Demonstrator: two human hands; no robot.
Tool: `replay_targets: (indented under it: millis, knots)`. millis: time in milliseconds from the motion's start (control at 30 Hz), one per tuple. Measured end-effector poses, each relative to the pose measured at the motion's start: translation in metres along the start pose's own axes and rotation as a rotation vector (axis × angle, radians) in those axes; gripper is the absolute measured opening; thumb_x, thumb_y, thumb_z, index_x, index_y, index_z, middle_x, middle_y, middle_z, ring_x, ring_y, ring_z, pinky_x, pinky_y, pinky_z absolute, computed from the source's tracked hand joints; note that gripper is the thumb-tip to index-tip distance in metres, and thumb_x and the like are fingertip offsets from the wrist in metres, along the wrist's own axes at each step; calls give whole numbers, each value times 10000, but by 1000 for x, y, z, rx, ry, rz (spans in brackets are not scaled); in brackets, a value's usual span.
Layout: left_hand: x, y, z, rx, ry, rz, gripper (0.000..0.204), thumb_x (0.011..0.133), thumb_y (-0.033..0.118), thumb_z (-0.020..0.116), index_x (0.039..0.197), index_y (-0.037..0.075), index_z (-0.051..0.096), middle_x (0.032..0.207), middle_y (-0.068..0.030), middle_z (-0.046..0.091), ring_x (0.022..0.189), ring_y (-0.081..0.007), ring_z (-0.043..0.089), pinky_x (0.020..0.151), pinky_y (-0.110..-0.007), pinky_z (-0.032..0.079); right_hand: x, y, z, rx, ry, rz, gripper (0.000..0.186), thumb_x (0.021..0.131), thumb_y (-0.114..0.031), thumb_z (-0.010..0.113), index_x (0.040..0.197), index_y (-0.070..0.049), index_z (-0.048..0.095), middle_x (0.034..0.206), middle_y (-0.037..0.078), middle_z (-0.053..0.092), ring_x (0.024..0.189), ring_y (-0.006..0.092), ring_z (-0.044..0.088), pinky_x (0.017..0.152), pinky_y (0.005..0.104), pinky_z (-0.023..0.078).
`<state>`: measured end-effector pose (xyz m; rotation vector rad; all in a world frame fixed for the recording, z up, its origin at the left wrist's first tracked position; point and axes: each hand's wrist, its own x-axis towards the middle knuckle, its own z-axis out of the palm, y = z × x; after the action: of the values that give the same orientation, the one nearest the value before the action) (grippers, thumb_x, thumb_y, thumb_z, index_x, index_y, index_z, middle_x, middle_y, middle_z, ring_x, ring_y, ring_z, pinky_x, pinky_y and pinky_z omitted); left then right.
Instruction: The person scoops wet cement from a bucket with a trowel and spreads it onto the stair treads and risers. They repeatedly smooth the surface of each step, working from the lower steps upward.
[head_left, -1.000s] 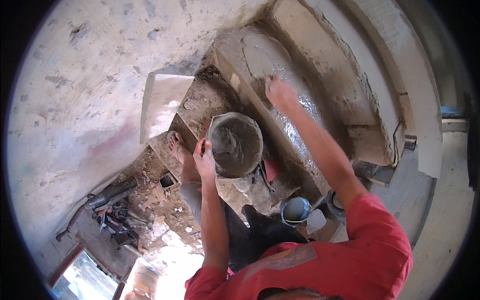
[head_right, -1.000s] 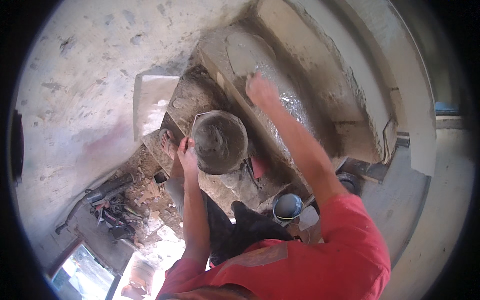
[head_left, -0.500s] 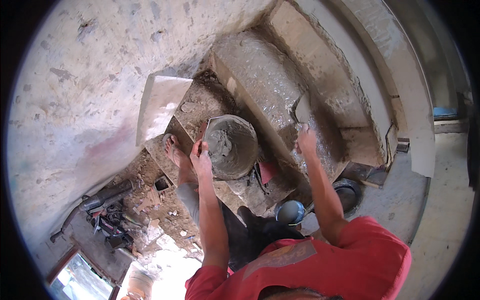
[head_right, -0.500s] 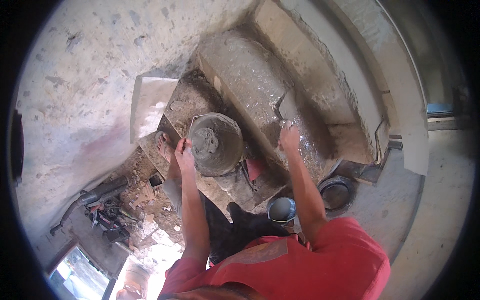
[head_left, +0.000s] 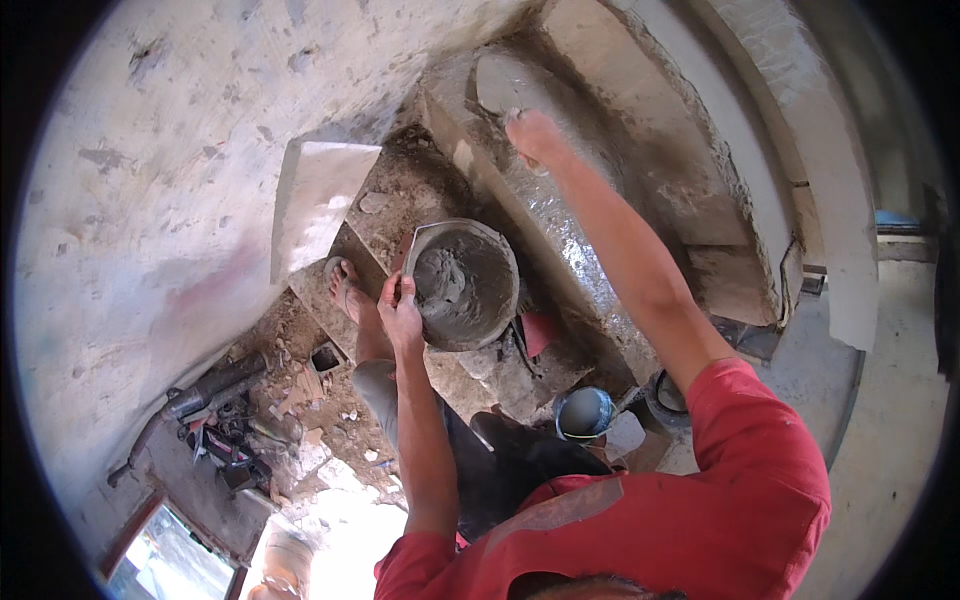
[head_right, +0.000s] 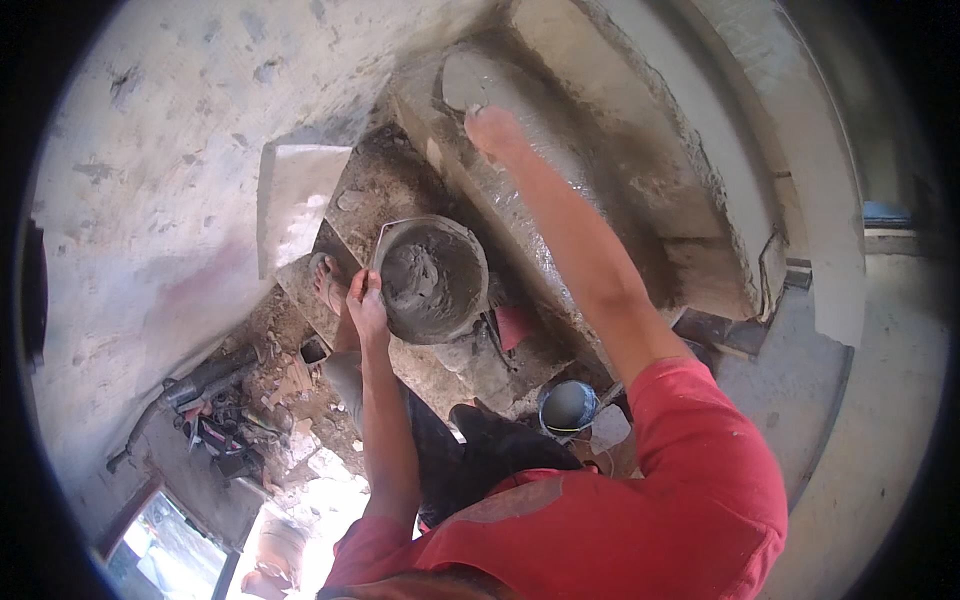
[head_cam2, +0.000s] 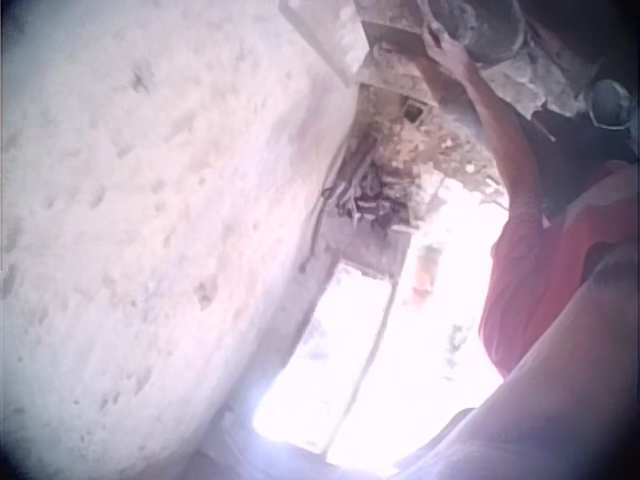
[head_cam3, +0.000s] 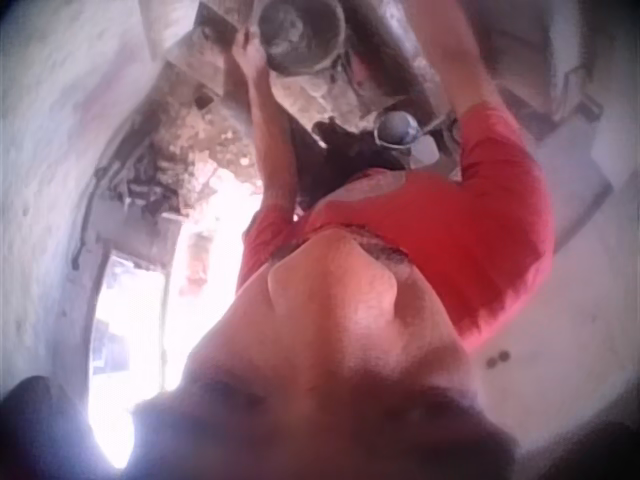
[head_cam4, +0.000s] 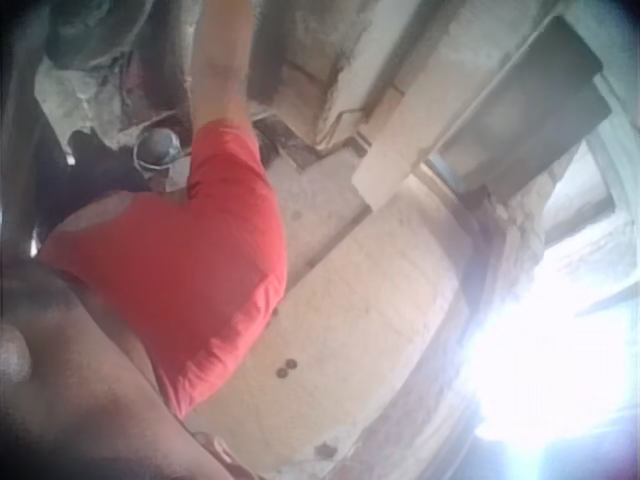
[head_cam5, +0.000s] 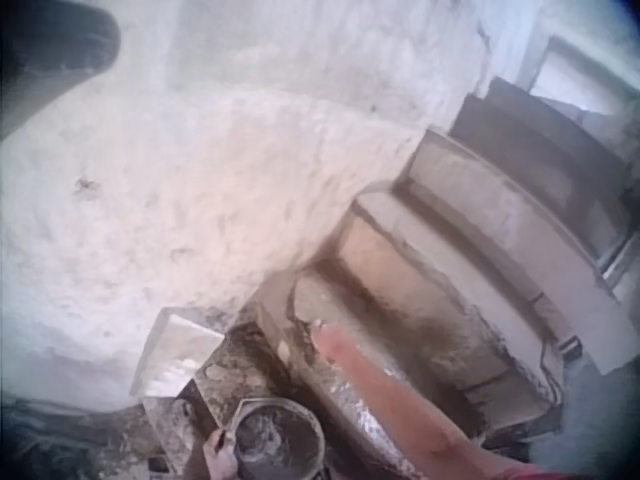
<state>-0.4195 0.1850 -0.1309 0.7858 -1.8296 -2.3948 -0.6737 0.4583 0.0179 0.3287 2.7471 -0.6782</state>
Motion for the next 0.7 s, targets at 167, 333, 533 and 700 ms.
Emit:
replay_targets:
  millis: [167, 333, 533, 700]
  knots:
    - [3, 8, 6, -4, 10, -34, 271, 1024, 166, 668, 1211, -29, 689, 978, 8, 669, 870, -80, 563, 802, -242, 451, -67, 68, 14, -434, 241, -114, 363, 986, -221, 478, 1209, 12, 644, 1099, 297, 682, 1001, 482, 676, 882, 559, 548]
    - [6, 8, 9, 11, 21, -22, 259, 1018, 172, 679, 1188, -23, 695, 959, 13, 669, 842, -77, 561, 781, -243, 451, -183, 150, 25, -172, 343, 158, 371, 1006, -229, 458, 1232, 25, 603, 1044, 330, 658, 973, 499, 675, 851, 573, 552]
    - [4, 3, 11, -30, -4, -4, 257, 1011, 180, 694, 1169, -22, 697, 934, 25, 659, 827, -76, 556, 770, -249, 448, -228, 117, 55, 889, 327, 754, 370, 1076, -405, 451, 1064, -46, 535, 704, 131, 545, 550, 268, 588, 475, 480, 504]
    - [-7, 4, 7, -40, 55, -6, 265, 1012, 183, 693, 1173, -29, 688, 926, 27, 649, 840, -77, 552, 785, -250, 443, -78, 75, 32, 1156, 279, 505, 336, 1072, -374, 476, 988, -50, 512, 700, 115, 524, 541, 252, 561, 471, 456, 498]
